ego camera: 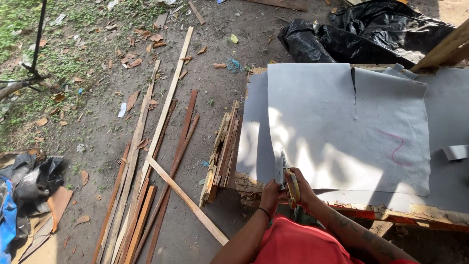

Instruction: Cutting grey upholstery material with scissors on a workbench in an outdoor workshop

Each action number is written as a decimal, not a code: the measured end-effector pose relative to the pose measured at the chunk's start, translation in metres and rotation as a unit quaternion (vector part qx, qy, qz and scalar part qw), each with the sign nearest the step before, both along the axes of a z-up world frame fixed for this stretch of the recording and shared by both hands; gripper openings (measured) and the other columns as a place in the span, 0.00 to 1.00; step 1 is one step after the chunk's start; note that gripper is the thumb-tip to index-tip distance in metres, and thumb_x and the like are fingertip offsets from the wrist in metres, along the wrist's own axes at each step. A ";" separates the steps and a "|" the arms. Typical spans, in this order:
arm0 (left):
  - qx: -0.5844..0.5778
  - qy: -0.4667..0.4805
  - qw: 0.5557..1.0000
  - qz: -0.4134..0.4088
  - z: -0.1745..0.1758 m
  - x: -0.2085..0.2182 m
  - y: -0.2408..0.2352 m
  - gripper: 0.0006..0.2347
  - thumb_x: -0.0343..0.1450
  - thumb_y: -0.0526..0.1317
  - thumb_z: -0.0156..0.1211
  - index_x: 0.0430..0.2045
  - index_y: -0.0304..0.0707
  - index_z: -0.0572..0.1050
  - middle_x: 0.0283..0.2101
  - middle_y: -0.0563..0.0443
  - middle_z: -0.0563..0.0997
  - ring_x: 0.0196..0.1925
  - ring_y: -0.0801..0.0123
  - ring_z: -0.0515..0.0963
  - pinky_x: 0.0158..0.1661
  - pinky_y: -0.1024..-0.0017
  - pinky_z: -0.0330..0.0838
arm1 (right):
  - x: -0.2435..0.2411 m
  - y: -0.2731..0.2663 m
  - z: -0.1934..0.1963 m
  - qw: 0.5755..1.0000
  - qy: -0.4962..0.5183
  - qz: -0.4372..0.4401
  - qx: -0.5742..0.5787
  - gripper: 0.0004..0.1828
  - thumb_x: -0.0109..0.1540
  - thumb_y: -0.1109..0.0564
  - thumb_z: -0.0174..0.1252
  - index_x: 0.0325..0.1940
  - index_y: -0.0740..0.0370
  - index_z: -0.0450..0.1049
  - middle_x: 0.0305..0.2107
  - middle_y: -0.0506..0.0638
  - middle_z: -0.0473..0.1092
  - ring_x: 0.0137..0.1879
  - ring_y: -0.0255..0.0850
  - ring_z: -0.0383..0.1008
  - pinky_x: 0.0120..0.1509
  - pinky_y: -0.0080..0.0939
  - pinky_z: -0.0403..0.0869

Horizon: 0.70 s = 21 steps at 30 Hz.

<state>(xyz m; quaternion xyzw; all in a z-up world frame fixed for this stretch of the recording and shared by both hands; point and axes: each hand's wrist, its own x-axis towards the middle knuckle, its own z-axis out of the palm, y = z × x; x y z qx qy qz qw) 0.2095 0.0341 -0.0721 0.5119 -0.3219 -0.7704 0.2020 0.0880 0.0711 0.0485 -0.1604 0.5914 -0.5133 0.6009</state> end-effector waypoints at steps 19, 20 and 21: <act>0.014 0.103 0.988 0.111 0.117 0.007 0.031 0.07 0.70 0.35 0.43 0.21 0.43 0.58 0.31 0.50 0.69 0.45 0.46 0.90 0.43 0.76 0.71 | -0.022 -0.059 0.049 0.998 0.004 0.041 0.042 0.27 0.65 0.34 0.50 0.59 0.51 0.59 0.23 0.57 0.66 0.24 0.46 0.66 0.26 0.46 0.69; 0.011 0.100 0.988 0.119 0.114 0.007 0.033 0.08 0.72 0.37 0.44 0.21 0.44 0.58 0.28 0.55 0.63 0.45 0.47 0.91 0.42 0.78 0.69 | -0.022 -0.060 0.049 0.998 0.012 0.047 0.042 0.28 0.65 0.33 0.50 0.60 0.52 0.59 0.24 0.58 0.66 0.24 0.46 0.67 0.26 0.45 0.70; 0.013 0.099 0.988 0.117 0.118 0.007 0.035 0.08 0.72 0.37 0.44 0.21 0.44 0.58 0.28 0.55 0.63 0.45 0.47 0.91 0.42 0.78 0.69 | -0.023 -0.062 0.051 0.998 0.010 0.046 0.043 0.28 0.65 0.33 0.50 0.60 0.52 0.59 0.24 0.58 0.66 0.24 0.46 0.67 0.26 0.45 0.70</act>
